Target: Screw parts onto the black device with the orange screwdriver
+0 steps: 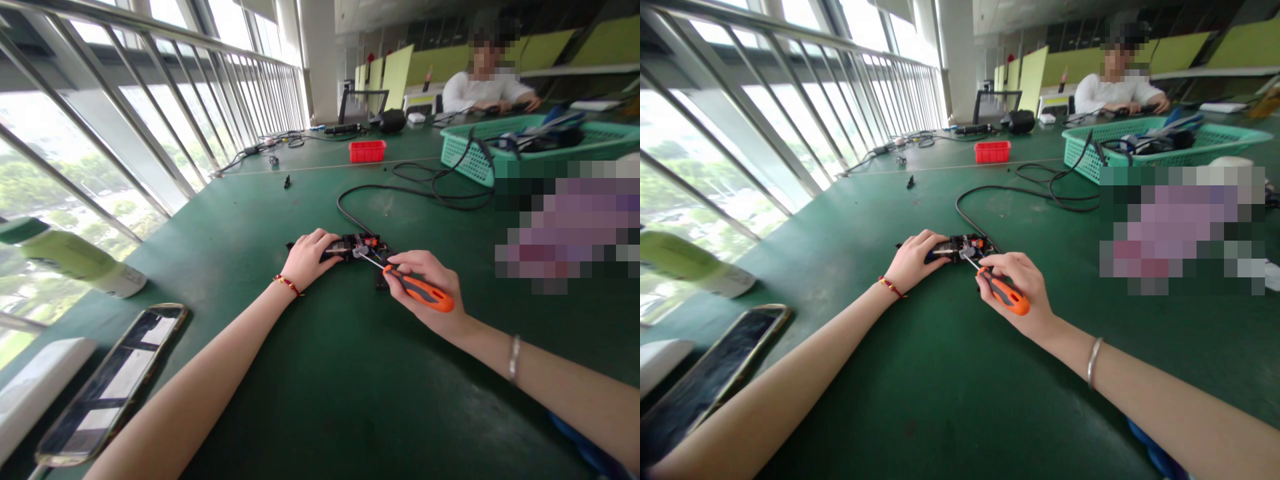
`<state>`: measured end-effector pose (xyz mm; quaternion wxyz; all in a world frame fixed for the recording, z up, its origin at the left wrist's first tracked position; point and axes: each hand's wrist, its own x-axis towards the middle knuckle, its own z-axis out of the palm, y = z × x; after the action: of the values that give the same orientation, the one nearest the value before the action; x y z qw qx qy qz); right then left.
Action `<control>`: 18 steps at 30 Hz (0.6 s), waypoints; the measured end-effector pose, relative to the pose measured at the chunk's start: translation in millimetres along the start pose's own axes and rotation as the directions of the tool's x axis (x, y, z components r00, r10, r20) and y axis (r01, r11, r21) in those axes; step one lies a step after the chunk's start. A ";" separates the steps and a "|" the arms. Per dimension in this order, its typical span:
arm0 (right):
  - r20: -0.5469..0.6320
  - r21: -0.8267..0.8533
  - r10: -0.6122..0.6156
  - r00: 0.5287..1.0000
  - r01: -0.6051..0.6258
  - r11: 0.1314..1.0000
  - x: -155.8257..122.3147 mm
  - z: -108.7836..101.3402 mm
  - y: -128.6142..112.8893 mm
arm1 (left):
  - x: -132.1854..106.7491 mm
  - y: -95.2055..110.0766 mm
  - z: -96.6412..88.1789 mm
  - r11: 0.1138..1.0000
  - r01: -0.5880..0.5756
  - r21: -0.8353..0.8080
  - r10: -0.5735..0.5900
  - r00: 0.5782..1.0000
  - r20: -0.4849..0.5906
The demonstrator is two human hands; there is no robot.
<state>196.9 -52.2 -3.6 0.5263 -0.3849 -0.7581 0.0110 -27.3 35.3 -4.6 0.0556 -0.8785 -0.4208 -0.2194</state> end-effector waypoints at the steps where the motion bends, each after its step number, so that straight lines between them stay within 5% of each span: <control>1: -0.002 0.005 0.022 1.000 -0.022 1.000 -0.8 0.6 0.4 | 0.0 0.3 -0.4 1.000 0.001 -0.002 -0.001 1.000 0.002; 18: -0.012 0.013 0.034 0.999 -0.033 0.999 -4.6 5.2 0.1 | -2.2 4.0 -4.7 1.000 0.018 0.002 -0.018 1.000 0.018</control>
<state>193.5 -52.9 -9.6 0.5332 -0.3941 -0.7482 0.0224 -27.1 29.9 -1.0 0.0507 -0.8766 -0.4292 -0.2116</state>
